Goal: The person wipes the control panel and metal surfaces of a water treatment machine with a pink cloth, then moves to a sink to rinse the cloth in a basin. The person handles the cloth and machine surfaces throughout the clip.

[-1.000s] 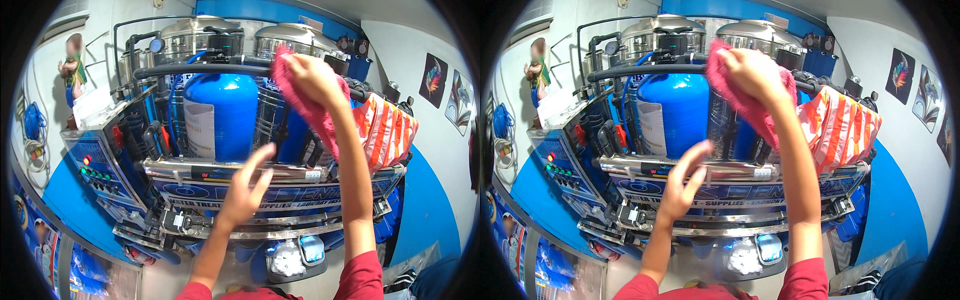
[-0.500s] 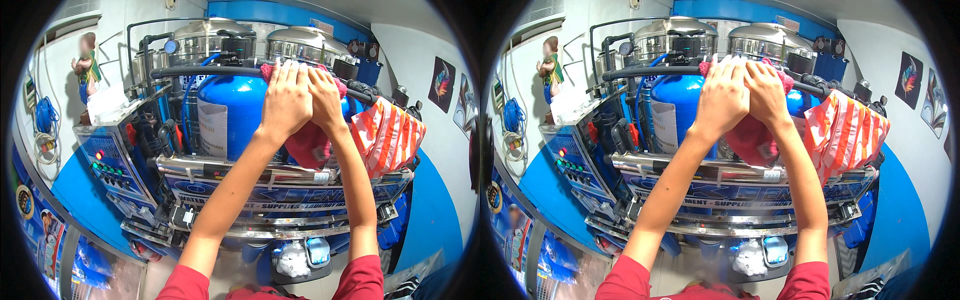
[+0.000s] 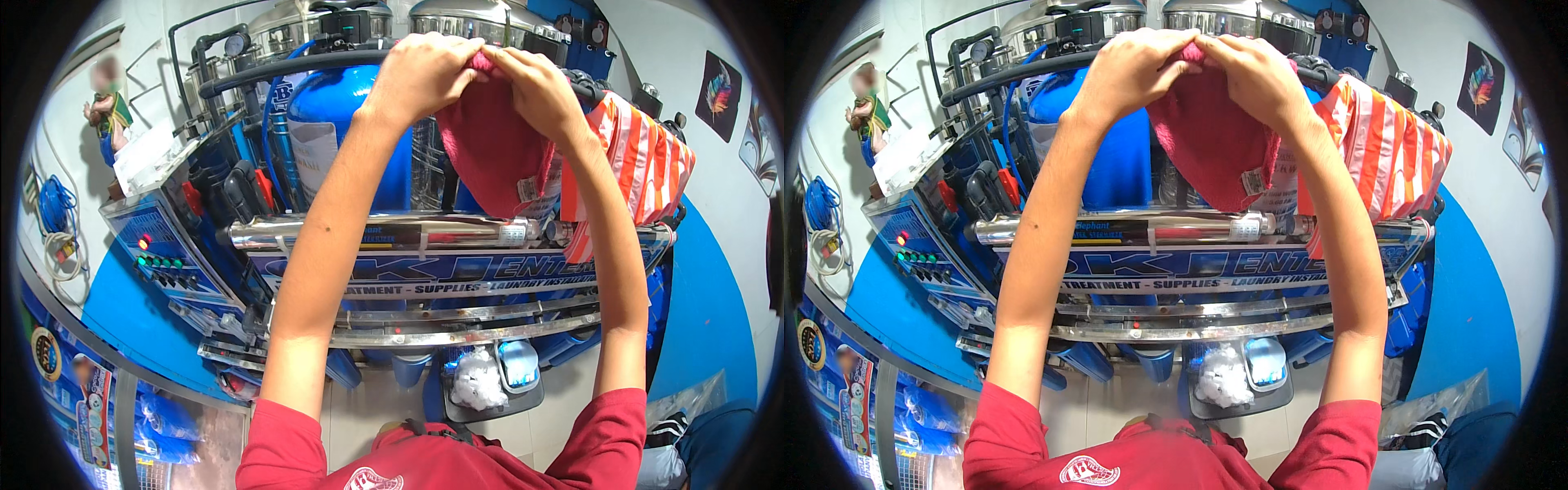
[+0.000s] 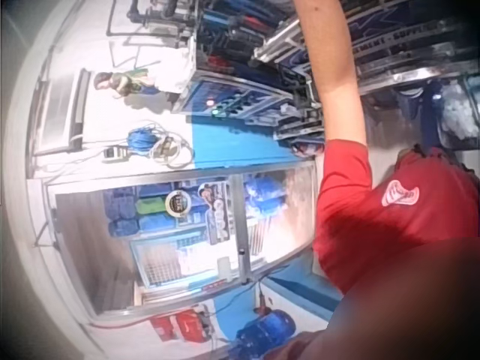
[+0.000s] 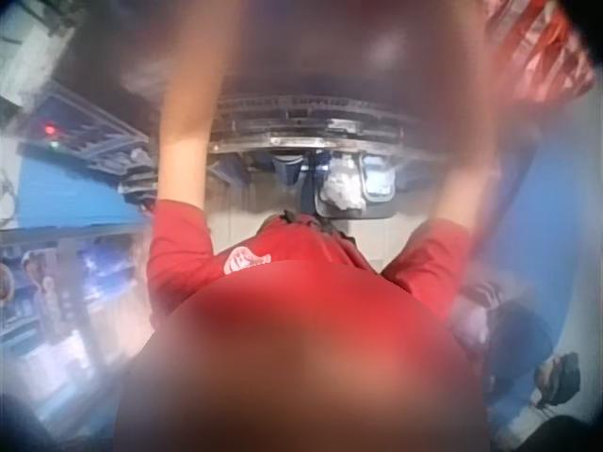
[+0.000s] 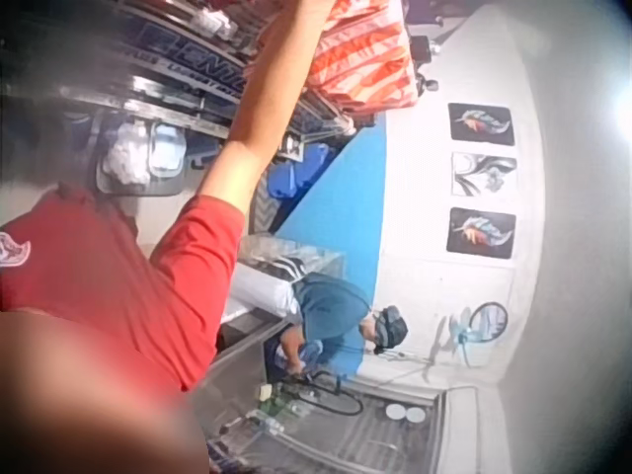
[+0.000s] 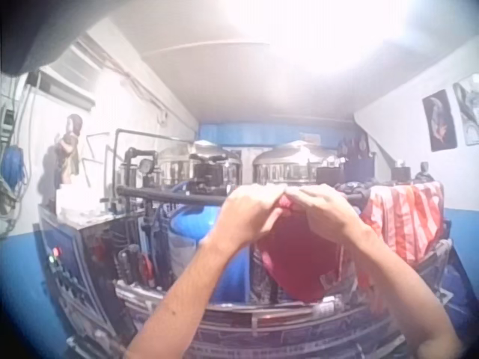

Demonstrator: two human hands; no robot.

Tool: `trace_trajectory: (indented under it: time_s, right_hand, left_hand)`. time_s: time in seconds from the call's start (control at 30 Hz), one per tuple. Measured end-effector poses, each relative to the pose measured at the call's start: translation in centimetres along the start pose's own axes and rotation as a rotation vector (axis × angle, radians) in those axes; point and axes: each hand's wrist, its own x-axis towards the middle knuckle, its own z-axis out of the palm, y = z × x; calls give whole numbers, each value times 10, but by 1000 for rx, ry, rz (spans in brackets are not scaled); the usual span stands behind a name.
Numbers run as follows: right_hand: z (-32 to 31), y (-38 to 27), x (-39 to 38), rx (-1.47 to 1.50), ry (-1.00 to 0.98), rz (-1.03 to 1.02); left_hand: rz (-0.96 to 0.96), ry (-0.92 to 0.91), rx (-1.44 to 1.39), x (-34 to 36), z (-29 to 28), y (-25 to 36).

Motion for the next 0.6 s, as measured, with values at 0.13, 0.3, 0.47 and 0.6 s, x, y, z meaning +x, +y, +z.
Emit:
trace_trajectory:
  time_s: [0.13,0.3,0.47,0.6]
  right_hand:
    - [-8,-2,7,63,-88,117]
    - [-10,-10,-17,-233,-85,44]
    - [-7,1,-19,-278,-77,56]
    - [-17,-14,-12,-84,-13,154]
  left_hand:
    - [-103,-8,19,-2,1,6]
    - [72,205,77,-8,7,6]
    - [13,90,109,-12,2,0]
    - [-7,201,3,-12,-17,8]
